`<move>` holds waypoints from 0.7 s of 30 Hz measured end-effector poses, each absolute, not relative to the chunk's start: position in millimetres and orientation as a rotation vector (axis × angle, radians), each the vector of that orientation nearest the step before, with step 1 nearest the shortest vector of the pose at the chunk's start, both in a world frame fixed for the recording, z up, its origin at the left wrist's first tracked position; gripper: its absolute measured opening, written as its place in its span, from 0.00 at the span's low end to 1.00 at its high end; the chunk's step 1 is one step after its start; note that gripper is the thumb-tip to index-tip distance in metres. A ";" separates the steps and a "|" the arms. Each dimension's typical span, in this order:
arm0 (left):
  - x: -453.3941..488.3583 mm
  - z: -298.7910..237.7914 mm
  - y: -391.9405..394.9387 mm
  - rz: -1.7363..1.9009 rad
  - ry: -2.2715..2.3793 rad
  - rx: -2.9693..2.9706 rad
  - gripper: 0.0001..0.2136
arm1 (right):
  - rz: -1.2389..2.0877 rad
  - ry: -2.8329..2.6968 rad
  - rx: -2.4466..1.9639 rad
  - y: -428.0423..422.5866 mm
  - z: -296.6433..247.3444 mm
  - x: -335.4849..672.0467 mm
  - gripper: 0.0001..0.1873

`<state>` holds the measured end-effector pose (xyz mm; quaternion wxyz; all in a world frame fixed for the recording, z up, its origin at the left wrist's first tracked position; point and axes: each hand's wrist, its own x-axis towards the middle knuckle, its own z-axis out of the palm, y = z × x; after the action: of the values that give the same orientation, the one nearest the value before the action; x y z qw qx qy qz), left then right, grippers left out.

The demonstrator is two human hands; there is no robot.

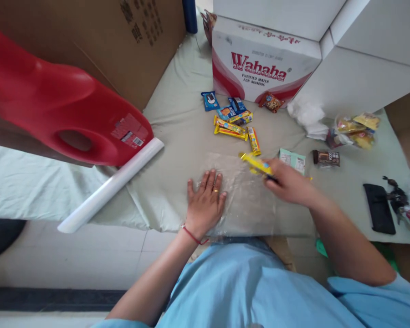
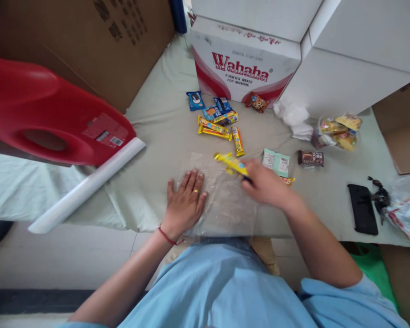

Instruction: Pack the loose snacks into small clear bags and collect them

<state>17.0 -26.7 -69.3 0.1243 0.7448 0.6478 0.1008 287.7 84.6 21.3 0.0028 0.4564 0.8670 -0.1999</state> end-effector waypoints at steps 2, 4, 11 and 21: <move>16.5 -70.8 -27.1 0.310 1.917 2.164 0.28 | -0.591 2.641 1.351 58.1 9.5 259.4 0.26; 15.8 -72.6 -27.7 0.334 1.949 2.155 0.28 | -0.509 2.593 1.313 41.5 -0.3 238.8 0.28; 17.1 -76.0 -27.9 0.309 1.984 2.190 0.28 | -0.488 2.724 1.369 35.5 -9.2 220.2 0.25; 18.9 -75.4 -26.6 0.309 1.998 2.181 0.28 | -0.453 2.754 1.474 35.9 -13.4 241.8 0.22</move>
<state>18.9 -26.6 -75.4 0.0840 0.7308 0.6694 0.1035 241.8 35.9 -13.4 -0.0073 0.4669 0.8725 -0.1437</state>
